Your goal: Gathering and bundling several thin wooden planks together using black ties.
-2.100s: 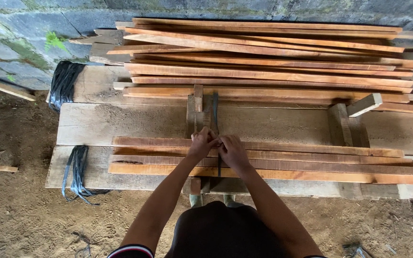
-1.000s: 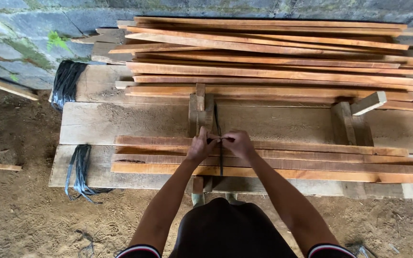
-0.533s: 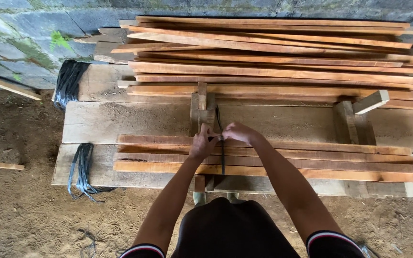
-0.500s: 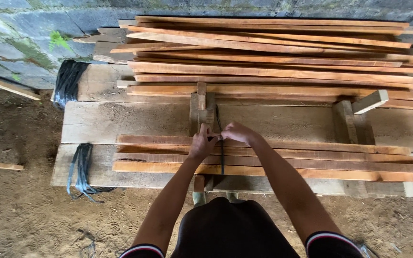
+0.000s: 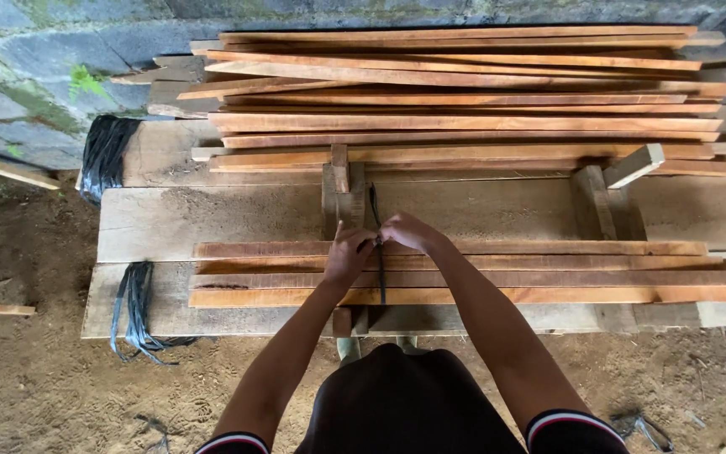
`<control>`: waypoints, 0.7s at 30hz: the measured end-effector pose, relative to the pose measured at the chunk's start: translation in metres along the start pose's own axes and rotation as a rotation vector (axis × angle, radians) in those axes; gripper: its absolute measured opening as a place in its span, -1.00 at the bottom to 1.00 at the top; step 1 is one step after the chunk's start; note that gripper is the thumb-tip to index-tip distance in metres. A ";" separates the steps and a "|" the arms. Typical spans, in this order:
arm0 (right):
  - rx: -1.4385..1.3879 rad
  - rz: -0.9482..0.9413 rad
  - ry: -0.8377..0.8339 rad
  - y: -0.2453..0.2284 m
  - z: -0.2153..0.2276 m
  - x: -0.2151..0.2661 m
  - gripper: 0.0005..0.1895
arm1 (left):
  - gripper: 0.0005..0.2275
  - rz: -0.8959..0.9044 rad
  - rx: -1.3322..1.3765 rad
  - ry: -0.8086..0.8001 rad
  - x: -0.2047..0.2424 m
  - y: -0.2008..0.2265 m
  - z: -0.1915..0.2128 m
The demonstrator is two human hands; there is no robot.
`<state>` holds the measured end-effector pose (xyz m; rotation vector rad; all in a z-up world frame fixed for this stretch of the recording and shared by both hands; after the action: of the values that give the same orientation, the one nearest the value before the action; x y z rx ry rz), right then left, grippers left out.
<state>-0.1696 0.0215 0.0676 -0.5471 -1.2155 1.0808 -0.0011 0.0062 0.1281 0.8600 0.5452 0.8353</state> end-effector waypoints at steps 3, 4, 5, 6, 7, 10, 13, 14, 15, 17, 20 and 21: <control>0.002 -0.013 0.007 -0.011 0.004 0.017 -0.79 | -0.86 -0.048 -0.029 0.009 0.002 -0.005 -0.003; -0.002 -0.018 -0.004 -0.005 0.004 0.013 -0.77 | -0.86 -0.103 -0.079 0.044 0.004 -0.011 -0.006; -0.006 -0.024 -0.014 0.001 0.003 0.010 -0.73 | -0.80 -0.159 -0.129 0.079 0.005 -0.017 -0.008; -0.005 -0.023 -0.015 0.004 0.001 0.007 -0.73 | -0.80 -0.158 -0.129 0.082 0.005 -0.012 -0.006; -0.012 -0.026 -0.017 0.007 0.000 0.004 -0.73 | -0.76 -0.164 -0.108 0.069 0.005 -0.008 -0.004; -0.013 -0.037 -0.014 0.014 0.000 0.001 -0.71 | -0.76 -0.196 -0.139 0.097 0.001 -0.018 -0.013; -0.010 -0.048 -0.017 0.003 0.004 0.009 -0.65 | -0.83 -0.257 -0.229 0.149 -0.001 -0.038 -0.031; -0.011 -0.048 -0.029 -0.004 0.004 0.013 -0.63 | -0.85 -0.288 -0.269 0.164 0.001 -0.045 -0.037; -0.011 -0.049 -0.032 0.000 0.004 0.011 -0.63 | -0.85 -0.285 -0.269 0.163 0.002 -0.042 -0.036; 0.027 -0.024 -0.040 0.003 0.003 0.006 -0.59 | -0.91 -0.358 -0.353 0.210 0.006 -0.032 -0.029; 0.049 -0.022 -0.031 -0.009 0.006 0.017 -0.63 | -0.92 -0.380 -0.370 0.222 0.010 -0.019 -0.021; 0.045 -0.024 -0.029 -0.006 0.005 0.015 -0.63 | -0.92 -0.381 -0.370 0.218 0.009 -0.020 -0.022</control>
<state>-0.1729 0.0315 0.0812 -0.4824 -1.2172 1.0970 -0.0032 0.0150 0.0984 0.3121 0.6932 0.6522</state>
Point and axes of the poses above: each hand's wrist, its own x-axis away from the middle knuckle, its own z-axis out of the back of the hand, y = z × x, the point moved 6 cm from there along -x, towards the middle knuckle, and after that the axes turned 3 degrees about z, right-handed, at the moved point
